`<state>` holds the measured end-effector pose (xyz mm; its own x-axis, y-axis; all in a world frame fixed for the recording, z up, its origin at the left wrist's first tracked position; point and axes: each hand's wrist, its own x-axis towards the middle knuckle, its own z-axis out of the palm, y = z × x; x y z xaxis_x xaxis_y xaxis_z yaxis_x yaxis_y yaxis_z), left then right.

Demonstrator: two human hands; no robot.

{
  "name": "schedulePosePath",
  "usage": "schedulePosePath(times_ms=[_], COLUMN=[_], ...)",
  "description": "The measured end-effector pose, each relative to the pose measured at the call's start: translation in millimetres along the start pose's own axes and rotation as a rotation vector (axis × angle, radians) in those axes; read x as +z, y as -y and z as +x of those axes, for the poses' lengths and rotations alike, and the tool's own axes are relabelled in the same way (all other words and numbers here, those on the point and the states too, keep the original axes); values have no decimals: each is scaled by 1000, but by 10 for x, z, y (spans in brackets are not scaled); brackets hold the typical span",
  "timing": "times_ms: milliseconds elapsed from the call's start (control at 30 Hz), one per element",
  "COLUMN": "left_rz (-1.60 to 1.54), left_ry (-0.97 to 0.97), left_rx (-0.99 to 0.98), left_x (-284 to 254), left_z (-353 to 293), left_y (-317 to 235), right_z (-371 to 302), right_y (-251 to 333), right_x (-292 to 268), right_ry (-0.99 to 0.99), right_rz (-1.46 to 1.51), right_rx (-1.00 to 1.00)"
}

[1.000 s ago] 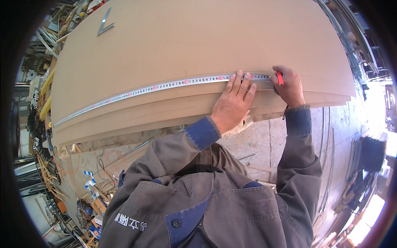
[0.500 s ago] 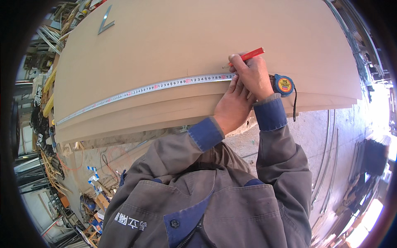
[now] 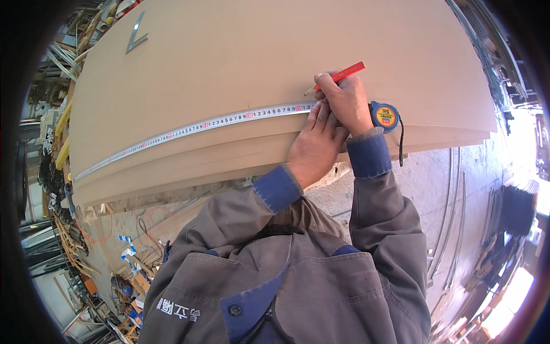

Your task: The person measures and marks a large sheet of plywood using a tape measure, a red marker, and a straightedge. They repeatedly measure distances, mark points, and draw straight lines across the board surface in a workshop setting.

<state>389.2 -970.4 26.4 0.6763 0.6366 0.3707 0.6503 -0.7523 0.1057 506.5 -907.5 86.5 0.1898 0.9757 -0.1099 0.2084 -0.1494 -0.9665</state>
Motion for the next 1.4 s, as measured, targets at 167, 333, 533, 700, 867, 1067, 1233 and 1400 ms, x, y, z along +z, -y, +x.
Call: schedulePosePath(times_ms=[167, 333, 533, 700, 867, 1067, 1233, 1400], left_rz=[70, 17, 10, -109, -165, -180, -181, -181], left_ry=[37, -18, -53, -84, -44, -58, -25, -15], left_rx=[17, 17, -8, -134, -206, -215, -203, -195], left_x=[-63, -39, -76, -102, -170, -190, -211, -219], left_z=[15, 20, 44, -13, -144, -120, -103, -90], left_y=[-2, -11, -26, -9, 53, 25, 22, 23], right_z=[40, 39, 41, 123, 90, 82, 104, 90], right_y=[-67, -51, -39, -155, -86, -112, -166, -147], right_x=[-113, -254, -267, -292, -330, -417, -380, -358], right_ry=[-55, -62, -52, -37, -23, 5, 23, 40], right_rz=[-102, -124, -124, -159, -151, -212, -287, -271], right_rx=[-82, -42, -26, -66, -60, -136, -170, -166])
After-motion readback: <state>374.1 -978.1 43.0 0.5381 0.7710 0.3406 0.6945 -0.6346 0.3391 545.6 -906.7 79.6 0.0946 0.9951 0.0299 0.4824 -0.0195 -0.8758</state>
